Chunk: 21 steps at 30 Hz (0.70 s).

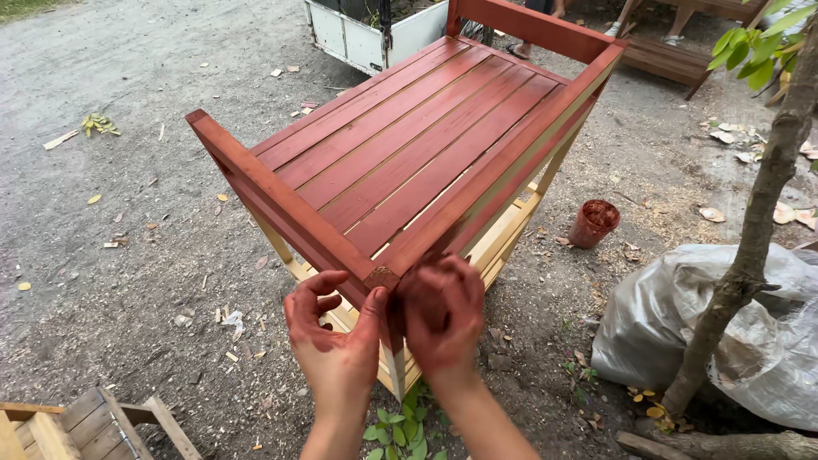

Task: The person wipes the surface of a reddish-brown wooden shelf unit using a cloth. They move the cloth across the slats and frame, occasionally dipping it into a container to reapply liquid.

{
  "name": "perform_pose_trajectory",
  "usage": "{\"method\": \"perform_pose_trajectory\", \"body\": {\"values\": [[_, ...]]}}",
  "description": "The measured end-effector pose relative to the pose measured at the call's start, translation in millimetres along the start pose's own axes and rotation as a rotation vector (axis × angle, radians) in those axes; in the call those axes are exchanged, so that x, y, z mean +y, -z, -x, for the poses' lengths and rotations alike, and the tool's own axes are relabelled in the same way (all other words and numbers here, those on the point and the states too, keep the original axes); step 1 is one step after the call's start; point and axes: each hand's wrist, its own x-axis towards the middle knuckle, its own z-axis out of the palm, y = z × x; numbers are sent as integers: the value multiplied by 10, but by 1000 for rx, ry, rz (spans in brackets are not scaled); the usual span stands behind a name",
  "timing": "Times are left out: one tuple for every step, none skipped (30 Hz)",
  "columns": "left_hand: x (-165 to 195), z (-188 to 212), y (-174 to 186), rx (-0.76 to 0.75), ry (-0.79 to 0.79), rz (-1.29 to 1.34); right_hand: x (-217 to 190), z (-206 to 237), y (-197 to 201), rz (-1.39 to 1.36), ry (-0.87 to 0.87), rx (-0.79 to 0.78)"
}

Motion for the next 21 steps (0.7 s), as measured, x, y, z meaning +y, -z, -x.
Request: {"method": "perform_pose_trajectory", "body": {"values": [[-6, 2, -7, 13, -3, 23, -6, 75, -22, 23, 45, 0], [-11, 3, -16, 24, -3, 41, -10, 148, -39, 46, 84, -1], [-13, 3, -22, 27, -7, 60, 1, 198, -50, 56, 89, -24], [-13, 0, -29, 35, 0, 37, 20, 230, -53, 65, 106, -40], [-9, -7, -33, 42, 3, 16, 40, 240, -43, 73, 125, -53], [0, -8, -30, 50, 12, -5, 59, 237, -17, 76, 118, -73], [13, -18, -40, 53, -5, -38, 77, 205, 16, 78, 118, -97], [32, -32, -40, 56, -23, -77, 86, 164, 53, 76, 114, -121], [58, -26, -18, 53, -31, -125, 82, 115, 92, 49, 115, -109], [92, 0, 9, 48, -42, -97, 63, 72, 138, 28, 109, -102], [128, 14, 17, 51, -61, -59, 36, 30, 172, 6, 117, -89], [165, -5, -7, 66, -95, -13, 1, -6, 178, -53, 128, -44], [205, -18, -35, 87, -114, -30, -28, -34, 167, -117, 140, 1], [249, 9, -46, 107, -127, -53, -43, -57, 141, -182, 142, 40], [291, 36, -60, 126, -137, -83, -30, -80, 102, -140, 199, 28], [330, 47, -83, 139, -143, -94, 17, -110, 50, -100, 255, 18], [368, 74, -114, 152, -147, -103, 100, -145, -2, -58, 313, 6], [402, 94, -178, 169, -151, -105, 243, -219, -42, -20, 334, 15], [432, 108, -258, 189, -190, -178, 448, -346, -83, 12, 363, 26], [457, 127, -324, 211, -224, -259, 661, -453, -108, 39, 388, 34], [482, 162, -386, 224, -252, -346, 917, -588, -79, 10, 363, 47]]}}
